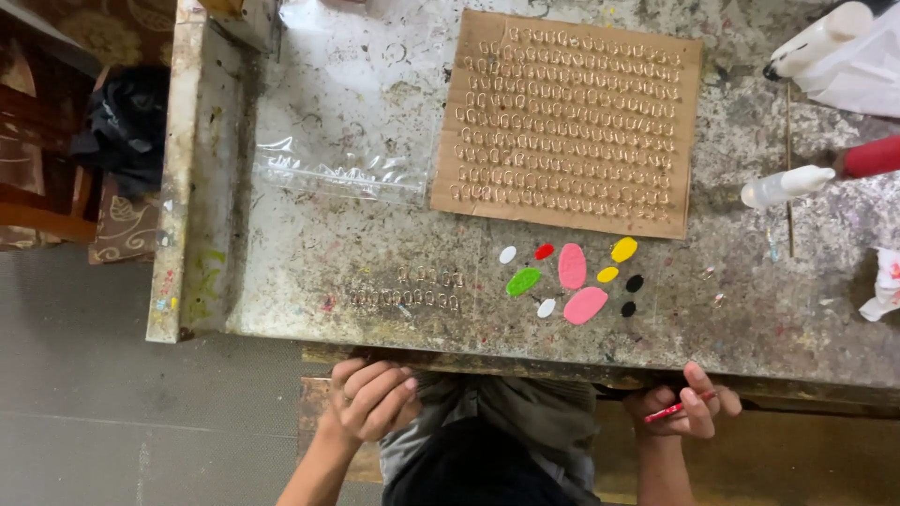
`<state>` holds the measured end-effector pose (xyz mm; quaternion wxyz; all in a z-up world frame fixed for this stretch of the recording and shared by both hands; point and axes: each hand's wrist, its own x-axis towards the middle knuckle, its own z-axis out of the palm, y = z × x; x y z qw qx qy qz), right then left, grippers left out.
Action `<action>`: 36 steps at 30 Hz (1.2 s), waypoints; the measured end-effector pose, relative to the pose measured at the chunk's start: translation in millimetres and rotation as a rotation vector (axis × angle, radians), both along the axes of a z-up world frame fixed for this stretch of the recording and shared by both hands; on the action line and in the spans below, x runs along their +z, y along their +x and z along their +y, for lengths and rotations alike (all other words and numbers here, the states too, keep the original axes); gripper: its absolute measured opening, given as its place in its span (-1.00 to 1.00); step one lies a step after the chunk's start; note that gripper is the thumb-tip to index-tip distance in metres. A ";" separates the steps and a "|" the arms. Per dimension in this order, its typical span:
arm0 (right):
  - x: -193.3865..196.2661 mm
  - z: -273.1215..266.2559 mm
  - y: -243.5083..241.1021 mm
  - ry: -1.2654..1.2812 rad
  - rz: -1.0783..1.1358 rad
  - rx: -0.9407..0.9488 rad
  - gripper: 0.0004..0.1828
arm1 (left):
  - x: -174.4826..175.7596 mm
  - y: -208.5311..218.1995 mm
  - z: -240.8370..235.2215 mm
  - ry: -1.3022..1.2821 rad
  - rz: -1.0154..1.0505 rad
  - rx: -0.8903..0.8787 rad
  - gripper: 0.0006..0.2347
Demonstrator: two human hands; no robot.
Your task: The person uses a small brush to apply red paint from a bottle onto a clear plastic sheet, then paints small metallic jewelry pieces arranged on the table. The person repeatedly dips the brush into the paint and applies it to individual items.
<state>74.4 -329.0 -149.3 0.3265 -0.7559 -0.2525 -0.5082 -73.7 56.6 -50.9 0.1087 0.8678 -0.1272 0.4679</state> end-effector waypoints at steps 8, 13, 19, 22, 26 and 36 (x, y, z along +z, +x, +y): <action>6.6 3.1 -5.5 -0.002 0.065 0.010 -0.81 | 138.8 38.0 56.6 -0.099 0.470 -0.010 -0.89; 23.2 21.6 2.1 0.018 -0.005 0.045 -0.83 | 143.1 81.5 73.0 -0.197 0.676 -0.169 -0.88; 26.1 24.6 -0.3 0.036 0.025 0.028 -0.80 | 135.3 108.0 78.3 -0.261 0.861 -0.247 -0.91; 27.8 24.4 -1.6 0.016 0.040 0.031 -0.79 | 126.7 104.3 78.0 -0.264 0.905 -0.222 -0.90; 27.8 26.7 -1.8 0.031 0.039 -0.004 -0.76 | 132.7 107.5 76.0 -0.120 0.856 -0.196 -0.91; 39.7 29.0 -5.5 0.193 0.073 -0.078 -0.80 | 139.8 105.7 74.3 0.014 0.972 -0.145 -0.87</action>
